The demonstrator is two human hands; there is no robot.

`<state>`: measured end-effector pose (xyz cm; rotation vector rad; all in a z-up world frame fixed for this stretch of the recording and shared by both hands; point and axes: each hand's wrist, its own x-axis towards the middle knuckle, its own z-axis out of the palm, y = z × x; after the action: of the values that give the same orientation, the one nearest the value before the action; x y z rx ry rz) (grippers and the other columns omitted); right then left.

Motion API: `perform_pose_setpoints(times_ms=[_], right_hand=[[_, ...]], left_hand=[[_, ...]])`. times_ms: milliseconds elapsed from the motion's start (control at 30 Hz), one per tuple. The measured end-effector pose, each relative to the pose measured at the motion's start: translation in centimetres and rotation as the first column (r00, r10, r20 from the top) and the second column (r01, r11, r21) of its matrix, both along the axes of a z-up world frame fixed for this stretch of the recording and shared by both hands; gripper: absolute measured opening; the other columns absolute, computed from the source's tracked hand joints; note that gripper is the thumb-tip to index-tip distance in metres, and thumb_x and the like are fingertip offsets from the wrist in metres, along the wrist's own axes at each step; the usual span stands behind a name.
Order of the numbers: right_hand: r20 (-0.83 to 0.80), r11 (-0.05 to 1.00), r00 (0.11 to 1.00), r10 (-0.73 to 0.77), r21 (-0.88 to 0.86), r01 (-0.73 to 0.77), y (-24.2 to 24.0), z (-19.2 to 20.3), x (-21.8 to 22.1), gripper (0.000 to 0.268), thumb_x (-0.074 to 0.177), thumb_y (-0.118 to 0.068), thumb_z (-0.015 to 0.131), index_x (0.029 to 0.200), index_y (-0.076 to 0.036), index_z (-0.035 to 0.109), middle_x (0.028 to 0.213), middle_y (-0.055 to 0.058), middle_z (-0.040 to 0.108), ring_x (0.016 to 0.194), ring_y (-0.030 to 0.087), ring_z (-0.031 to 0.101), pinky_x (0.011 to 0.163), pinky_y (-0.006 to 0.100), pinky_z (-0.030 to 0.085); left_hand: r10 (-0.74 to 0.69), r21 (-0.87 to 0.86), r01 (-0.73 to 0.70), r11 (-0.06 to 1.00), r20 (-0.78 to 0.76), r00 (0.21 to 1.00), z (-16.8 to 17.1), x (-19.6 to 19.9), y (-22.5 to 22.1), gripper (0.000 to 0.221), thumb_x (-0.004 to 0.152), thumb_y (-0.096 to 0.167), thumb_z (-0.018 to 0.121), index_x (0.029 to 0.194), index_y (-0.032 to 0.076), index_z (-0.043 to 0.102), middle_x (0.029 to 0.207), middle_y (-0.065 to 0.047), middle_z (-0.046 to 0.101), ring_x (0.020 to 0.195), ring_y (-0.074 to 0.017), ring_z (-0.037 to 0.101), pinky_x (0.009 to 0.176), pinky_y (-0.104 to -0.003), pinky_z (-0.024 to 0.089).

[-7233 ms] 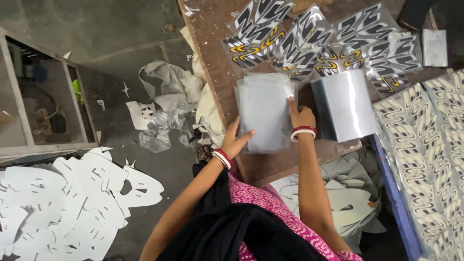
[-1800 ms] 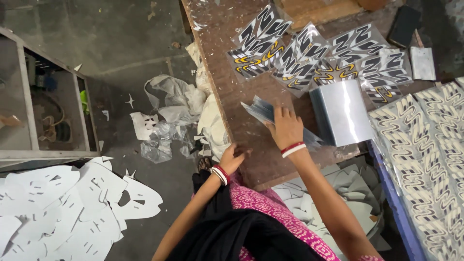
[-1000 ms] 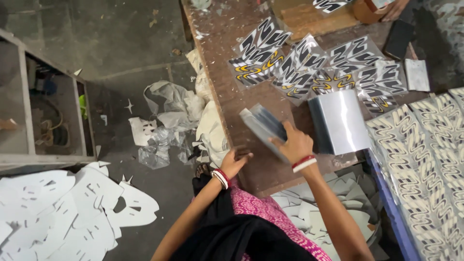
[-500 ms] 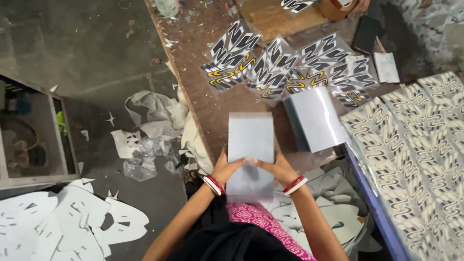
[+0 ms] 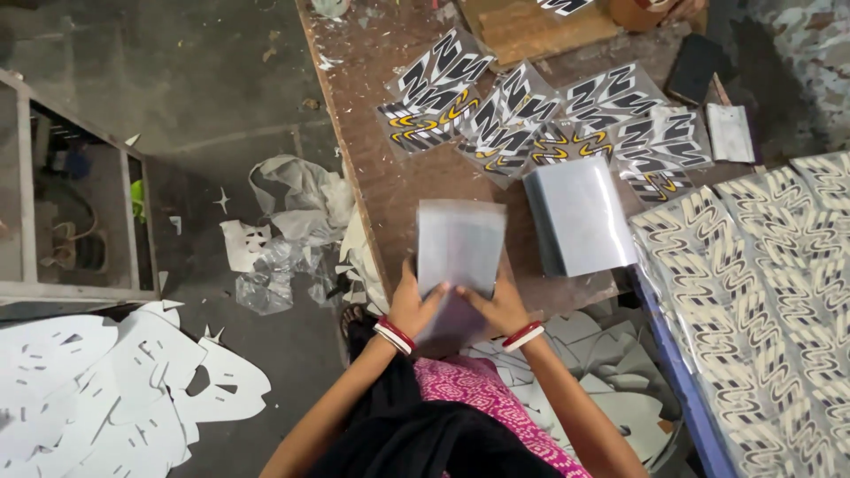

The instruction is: Sorting and stacking transparent plastic sheets and stickers at a production workbench.

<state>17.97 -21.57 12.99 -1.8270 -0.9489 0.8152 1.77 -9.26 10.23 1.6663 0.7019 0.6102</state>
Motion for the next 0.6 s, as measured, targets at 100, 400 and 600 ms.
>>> perform_pose_setpoints(times_ms=[100,400,600], right_hand=[[0.062,0.978,0.993,-0.104,0.185,0.091,-0.2,0.3,0.4,0.058,0.084,-0.021,0.081,0.129,0.003,0.055,0.114,0.013,0.072,0.105,0.020,0.069,0.089,0.033,0.055],[-0.035,0.889,0.998,-0.059,0.452,0.069,1.9,-1.7,1.2,0.056,0.086,0.000,0.075,0.138,-0.001,0.053,0.127,0.012,0.067,0.116,0.020,0.065,0.101,0.034,0.053],[-0.146,0.853,0.989,-0.016,0.513,0.090,2.4,0.3,1.9,0.100,0.080,-0.037,0.088,0.156,-0.003,0.032,0.143,0.011,0.056,0.131,0.021,0.058,0.112,0.037,0.050]], left_hand=[[0.057,0.121,-0.065,0.991,0.070,0.996,2.3,0.7,-0.2,0.065,0.093,0.026,0.074,0.139,-0.008,0.043,0.119,-0.028,0.066,0.111,-0.0428,0.067,0.095,-0.042,0.053],[-0.008,0.168,-0.051,0.985,0.337,0.942,5.0,2.5,1.9,0.098,0.081,0.029,0.091,0.154,0.001,0.031,0.143,-0.024,0.055,0.130,-0.0349,0.060,0.111,-0.042,0.050],[-0.050,0.070,0.021,0.997,0.438,0.898,5.5,2.5,3.4,0.124,0.069,0.037,0.098,0.162,0.004,0.023,0.152,-0.019,0.049,0.140,-0.0277,0.052,0.118,-0.042,0.045]])
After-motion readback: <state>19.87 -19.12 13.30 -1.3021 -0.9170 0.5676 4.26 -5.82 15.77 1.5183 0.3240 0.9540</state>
